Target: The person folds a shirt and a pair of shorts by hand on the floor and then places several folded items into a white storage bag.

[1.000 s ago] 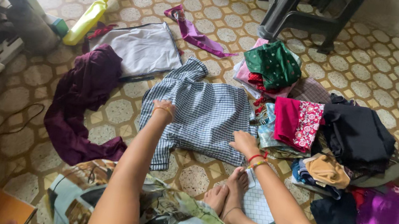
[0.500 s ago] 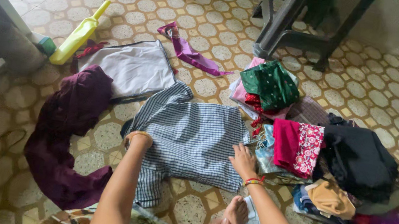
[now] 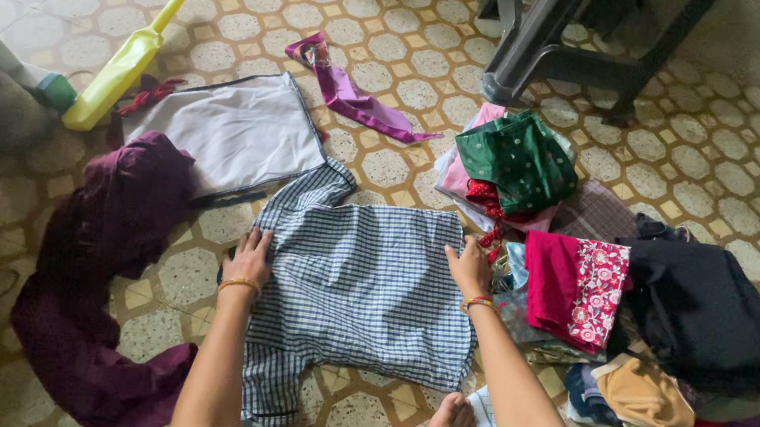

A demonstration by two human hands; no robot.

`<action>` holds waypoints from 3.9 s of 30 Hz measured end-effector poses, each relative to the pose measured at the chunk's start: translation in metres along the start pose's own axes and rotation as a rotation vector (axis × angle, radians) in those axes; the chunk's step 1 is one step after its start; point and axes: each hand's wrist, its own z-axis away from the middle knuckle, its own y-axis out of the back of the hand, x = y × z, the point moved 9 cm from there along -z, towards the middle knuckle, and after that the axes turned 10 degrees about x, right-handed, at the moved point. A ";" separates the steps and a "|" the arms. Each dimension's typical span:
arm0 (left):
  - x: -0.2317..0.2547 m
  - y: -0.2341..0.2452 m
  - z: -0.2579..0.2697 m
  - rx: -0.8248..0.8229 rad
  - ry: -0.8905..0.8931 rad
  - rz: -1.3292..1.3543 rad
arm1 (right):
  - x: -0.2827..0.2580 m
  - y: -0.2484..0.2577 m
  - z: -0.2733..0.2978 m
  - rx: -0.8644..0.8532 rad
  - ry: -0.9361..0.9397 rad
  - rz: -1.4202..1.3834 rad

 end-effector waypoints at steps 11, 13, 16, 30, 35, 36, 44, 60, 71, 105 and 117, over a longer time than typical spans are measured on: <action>-0.004 -0.020 -0.003 -0.020 0.151 -0.043 | 0.027 0.029 -0.058 0.120 -0.122 0.042; -0.002 -0.020 -0.003 -0.014 0.166 -0.051 | -0.016 0.044 -0.043 0.224 0.196 0.032; -0.001 -0.019 -0.005 -0.001 0.165 -0.060 | -0.081 0.033 0.021 0.195 0.393 0.030; 0.015 -0.024 -0.016 -0.003 0.066 -0.031 | -0.027 0.003 0.105 -0.255 0.395 0.259; 0.029 -0.006 -0.004 -0.073 0.103 -0.154 | 0.003 0.033 0.098 -0.146 0.356 0.151; 0.032 0.000 -0.001 -0.091 0.119 -0.180 | -0.003 0.038 0.101 -0.112 0.393 0.156; 0.072 0.027 -0.063 0.307 -0.064 0.062 | -0.037 0.044 0.085 -0.175 0.340 0.263; 0.059 -0.002 -0.147 0.020 0.027 0.136 | -0.012 -0.005 0.084 -0.255 0.459 0.166; 0.063 0.007 0.072 -0.328 -0.207 -0.180 | -0.131 -0.034 0.123 -0.374 0.535 0.180; 0.113 -0.045 0.251 -0.651 -0.948 -0.572 | -0.053 0.111 0.189 -0.489 0.869 0.257; 0.120 -0.024 0.246 -0.681 -0.691 -0.530 | -0.014 0.138 0.206 -0.587 0.800 0.070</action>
